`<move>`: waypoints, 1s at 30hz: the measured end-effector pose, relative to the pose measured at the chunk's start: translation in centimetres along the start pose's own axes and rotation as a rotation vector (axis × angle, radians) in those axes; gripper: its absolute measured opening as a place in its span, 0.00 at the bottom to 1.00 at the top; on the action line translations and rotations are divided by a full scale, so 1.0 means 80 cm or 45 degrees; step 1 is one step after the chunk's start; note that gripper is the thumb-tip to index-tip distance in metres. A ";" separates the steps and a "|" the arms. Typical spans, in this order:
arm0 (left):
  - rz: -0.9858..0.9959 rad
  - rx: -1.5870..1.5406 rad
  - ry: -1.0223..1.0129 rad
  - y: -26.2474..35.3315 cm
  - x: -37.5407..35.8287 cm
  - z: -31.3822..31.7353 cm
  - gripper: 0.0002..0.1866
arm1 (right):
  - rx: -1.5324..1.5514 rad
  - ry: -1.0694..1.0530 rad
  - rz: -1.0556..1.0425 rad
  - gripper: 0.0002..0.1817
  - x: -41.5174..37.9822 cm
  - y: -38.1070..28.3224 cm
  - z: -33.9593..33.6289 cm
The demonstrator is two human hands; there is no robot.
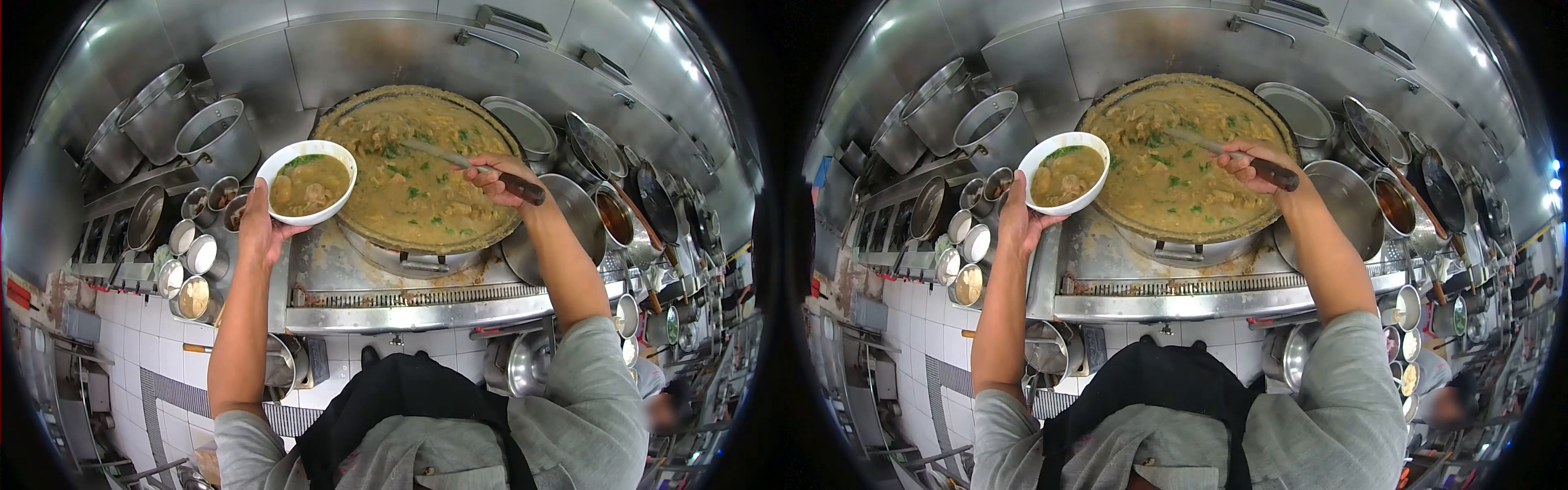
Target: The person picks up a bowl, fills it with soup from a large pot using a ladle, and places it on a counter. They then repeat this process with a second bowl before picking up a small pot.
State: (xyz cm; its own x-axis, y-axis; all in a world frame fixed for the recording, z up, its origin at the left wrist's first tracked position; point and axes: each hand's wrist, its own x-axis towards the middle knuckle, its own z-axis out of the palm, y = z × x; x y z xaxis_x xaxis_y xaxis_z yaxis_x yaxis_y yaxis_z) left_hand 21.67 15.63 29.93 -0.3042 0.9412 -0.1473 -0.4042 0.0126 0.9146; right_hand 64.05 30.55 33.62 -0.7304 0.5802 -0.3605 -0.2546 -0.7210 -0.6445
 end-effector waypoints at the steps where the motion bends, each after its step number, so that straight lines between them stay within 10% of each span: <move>1: 0.013 0.011 0.011 0.000 -0.001 0.002 0.32 | 0.013 0.004 -0.007 0.15 -0.001 0.000 0.001; 30: -0.006 0.098 -0.100 -0.010 0.045 0.043 0.30 | -0.281 0.156 -0.333 0.10 -0.082 0.004 0.007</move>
State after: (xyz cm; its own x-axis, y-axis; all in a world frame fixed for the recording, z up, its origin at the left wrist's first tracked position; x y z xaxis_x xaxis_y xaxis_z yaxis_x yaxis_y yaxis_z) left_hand 23.83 20.17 29.97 -0.2324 0.9646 -0.1248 -0.3371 0.0405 0.9406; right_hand 68.42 26.33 36.13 -0.5739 0.7850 -0.2333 -0.2703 -0.4505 -0.8509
